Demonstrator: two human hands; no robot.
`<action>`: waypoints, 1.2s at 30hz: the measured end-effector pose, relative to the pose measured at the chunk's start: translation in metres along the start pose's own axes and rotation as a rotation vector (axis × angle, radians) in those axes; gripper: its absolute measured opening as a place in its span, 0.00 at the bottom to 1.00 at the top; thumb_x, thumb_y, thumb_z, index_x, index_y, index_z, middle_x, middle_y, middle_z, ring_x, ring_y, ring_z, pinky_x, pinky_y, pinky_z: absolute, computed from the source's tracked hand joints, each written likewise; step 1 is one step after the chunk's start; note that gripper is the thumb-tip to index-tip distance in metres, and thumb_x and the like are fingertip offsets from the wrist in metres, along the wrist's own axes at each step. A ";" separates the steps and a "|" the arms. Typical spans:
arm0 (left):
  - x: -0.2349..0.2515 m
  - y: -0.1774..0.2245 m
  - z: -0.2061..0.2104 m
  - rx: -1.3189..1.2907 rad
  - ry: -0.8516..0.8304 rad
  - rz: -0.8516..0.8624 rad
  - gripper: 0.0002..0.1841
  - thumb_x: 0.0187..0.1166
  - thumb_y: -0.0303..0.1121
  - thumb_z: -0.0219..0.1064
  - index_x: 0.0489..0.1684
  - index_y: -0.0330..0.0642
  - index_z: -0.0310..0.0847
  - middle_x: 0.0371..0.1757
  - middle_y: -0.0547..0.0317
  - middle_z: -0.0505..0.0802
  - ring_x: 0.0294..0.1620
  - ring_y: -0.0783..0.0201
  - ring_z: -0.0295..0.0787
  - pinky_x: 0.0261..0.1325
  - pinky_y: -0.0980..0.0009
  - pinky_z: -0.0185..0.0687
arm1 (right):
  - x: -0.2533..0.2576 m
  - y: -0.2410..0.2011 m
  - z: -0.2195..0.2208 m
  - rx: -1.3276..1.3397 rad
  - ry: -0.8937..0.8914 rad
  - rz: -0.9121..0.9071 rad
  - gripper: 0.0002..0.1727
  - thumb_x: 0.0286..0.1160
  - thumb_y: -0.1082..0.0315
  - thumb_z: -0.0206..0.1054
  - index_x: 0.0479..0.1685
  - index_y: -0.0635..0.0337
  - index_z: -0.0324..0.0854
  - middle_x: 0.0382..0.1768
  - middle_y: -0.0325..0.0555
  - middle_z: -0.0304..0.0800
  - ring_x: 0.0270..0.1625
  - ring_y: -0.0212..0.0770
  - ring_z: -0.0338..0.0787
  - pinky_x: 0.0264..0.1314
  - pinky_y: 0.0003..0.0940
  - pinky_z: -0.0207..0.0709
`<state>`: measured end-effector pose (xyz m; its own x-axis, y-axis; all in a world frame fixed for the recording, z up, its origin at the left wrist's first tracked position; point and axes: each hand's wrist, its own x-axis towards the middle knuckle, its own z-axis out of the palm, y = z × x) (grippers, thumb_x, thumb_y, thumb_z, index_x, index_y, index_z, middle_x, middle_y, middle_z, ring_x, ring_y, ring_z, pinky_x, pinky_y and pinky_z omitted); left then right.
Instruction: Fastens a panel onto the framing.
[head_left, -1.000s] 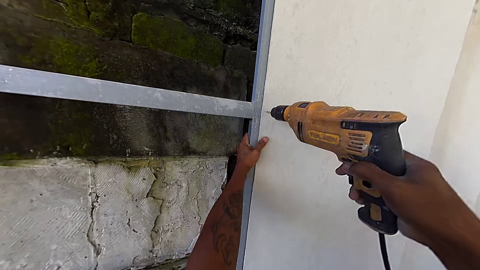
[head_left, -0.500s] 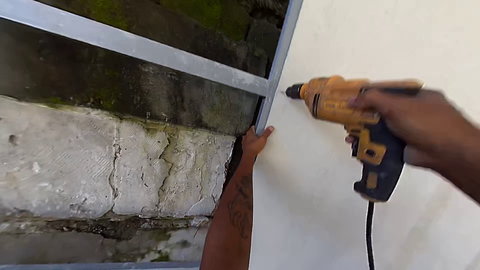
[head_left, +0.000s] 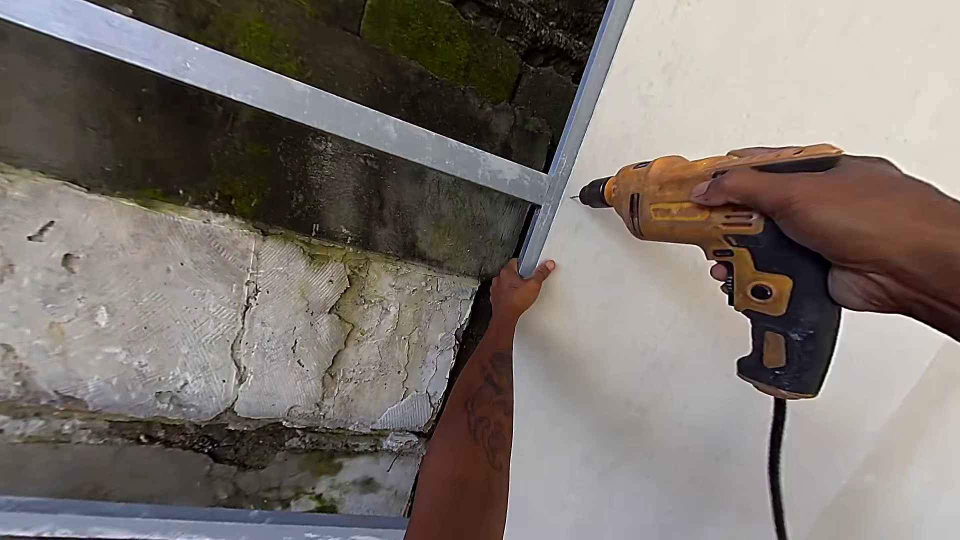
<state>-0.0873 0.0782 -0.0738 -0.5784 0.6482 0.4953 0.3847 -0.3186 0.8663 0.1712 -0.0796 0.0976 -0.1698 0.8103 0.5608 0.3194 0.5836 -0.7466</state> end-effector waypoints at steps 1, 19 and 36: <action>-0.002 0.000 0.000 0.003 -0.007 -0.006 0.37 0.71 0.70 0.68 0.65 0.47 0.83 0.55 0.42 0.93 0.60 0.42 0.89 0.61 0.33 0.79 | 0.000 0.002 -0.001 0.000 0.032 0.026 0.25 0.62 0.47 0.79 0.58 0.42 0.84 0.39 0.51 0.91 0.28 0.50 0.93 0.24 0.51 0.89; -0.005 0.006 -0.002 0.007 -0.033 -0.035 0.37 0.70 0.71 0.68 0.66 0.50 0.83 0.56 0.42 0.92 0.61 0.41 0.88 0.60 0.33 0.79 | -0.008 -0.008 0.016 -0.323 0.117 -0.176 0.42 0.56 0.46 0.80 0.80 0.33 0.75 0.43 0.53 0.92 0.28 0.49 0.92 0.25 0.52 0.87; -0.005 0.008 -0.001 0.008 -0.033 -0.051 0.36 0.69 0.70 0.69 0.64 0.52 0.84 0.54 0.45 0.93 0.59 0.43 0.89 0.59 0.35 0.80 | -0.001 0.012 0.013 -0.545 0.147 -0.340 0.36 0.49 0.35 0.78 0.65 0.30 0.84 0.40 0.49 0.93 0.29 0.50 0.93 0.28 0.60 0.86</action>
<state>-0.0822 0.0714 -0.0695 -0.5734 0.6859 0.4479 0.3614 -0.2789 0.8897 0.1631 -0.0727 0.0829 -0.2278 0.5477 0.8051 0.7037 0.6641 -0.2527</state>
